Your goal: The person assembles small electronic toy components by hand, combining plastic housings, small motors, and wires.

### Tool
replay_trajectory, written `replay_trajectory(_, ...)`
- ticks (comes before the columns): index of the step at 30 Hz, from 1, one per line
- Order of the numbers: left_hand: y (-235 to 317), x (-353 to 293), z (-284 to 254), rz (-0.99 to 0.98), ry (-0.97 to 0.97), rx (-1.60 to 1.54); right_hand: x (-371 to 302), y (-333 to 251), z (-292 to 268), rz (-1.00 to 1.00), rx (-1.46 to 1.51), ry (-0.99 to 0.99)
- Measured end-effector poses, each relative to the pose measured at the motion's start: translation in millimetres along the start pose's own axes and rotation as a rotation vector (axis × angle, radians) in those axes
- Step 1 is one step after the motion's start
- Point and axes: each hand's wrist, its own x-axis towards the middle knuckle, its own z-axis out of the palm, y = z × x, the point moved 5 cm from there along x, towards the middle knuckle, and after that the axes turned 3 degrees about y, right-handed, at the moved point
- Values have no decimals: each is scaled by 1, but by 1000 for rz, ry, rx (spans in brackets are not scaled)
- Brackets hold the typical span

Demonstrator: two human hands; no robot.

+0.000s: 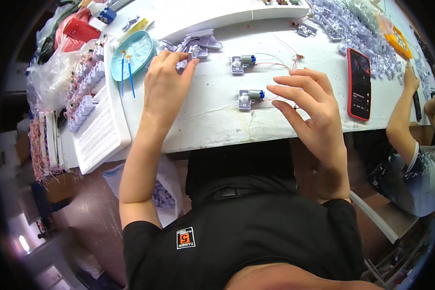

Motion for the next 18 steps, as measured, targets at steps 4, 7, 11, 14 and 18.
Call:
replay_trajectory(4, 14, -10, -8, -42, 37, -82, 8, 12, 4, -17, 2, -38)
replay_trajectory(7, 4, -22, -1, -247, -21, -687, 28, 20, 20, -24, 161, -8)
replay_trajectory(11, 10, -20, 5, -205, -129, -1084, 52, 36, 41, 103, 466, -91)
replay_trajectory(14, 21, -14, 7, -228, -195, -1356, 59, 40, 54, 302, 1020, -343)
replay_trajectory(18, 18, -2, 17, -97, -269, -1448, 64, 52, 64, 268, 999, -505)
